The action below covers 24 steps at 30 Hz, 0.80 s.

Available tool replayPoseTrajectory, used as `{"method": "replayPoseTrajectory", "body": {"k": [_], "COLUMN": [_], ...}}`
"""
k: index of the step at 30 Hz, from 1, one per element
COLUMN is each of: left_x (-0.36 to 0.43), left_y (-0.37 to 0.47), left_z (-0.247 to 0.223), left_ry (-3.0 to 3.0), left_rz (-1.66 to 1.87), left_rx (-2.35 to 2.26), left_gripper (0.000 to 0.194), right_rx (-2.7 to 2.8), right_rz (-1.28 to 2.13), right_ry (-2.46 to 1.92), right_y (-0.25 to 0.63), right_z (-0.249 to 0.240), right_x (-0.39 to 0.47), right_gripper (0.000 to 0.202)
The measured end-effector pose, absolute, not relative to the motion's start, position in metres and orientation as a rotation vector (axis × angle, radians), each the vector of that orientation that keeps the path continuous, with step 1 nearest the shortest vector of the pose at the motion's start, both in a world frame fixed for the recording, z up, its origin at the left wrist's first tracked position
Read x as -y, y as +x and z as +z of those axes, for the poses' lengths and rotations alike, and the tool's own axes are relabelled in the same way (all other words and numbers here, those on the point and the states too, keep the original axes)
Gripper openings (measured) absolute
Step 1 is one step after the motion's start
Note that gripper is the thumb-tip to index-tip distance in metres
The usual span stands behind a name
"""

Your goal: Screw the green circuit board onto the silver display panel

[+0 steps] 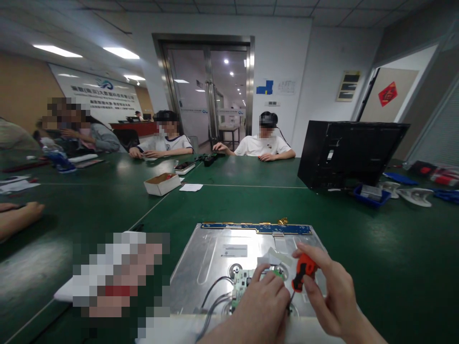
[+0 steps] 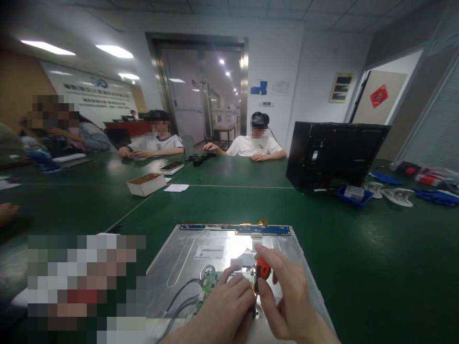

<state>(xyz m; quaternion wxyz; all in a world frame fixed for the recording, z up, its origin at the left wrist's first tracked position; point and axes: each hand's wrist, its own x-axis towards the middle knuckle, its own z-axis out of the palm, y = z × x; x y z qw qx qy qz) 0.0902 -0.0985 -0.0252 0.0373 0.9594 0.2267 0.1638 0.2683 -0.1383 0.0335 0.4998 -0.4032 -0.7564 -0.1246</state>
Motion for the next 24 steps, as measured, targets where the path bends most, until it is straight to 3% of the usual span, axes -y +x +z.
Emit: {"method": "replayPoseTrajectory", "body": {"k": [5, 12, 24], "left_x": [0.0993, 0.0982, 0.0961], "left_y": [0.0897, 0.089, 0.0914], "left_z": [-0.0243, -0.0278, -0.029], "left_ry": [2.914, 2.889, 2.934], "left_rz": [0.473, 0.44, 0.465], "left_rx": [-0.691, -0.689, -0.691], "left_gripper": [0.024, 0.022, 0.02], "right_rx": [1.823, 1.812, 1.831], "right_rz": [-0.334, -0.4, -0.363], "right_ry": [-0.947, -0.933, -0.931], "right_y": [0.2658, 0.2646, 0.2647], "right_z": [0.0367, 0.0342, 0.0399], "right_x": [0.1376, 0.1336, 0.1373], "right_gripper": [0.042, 0.024, 0.029]}}
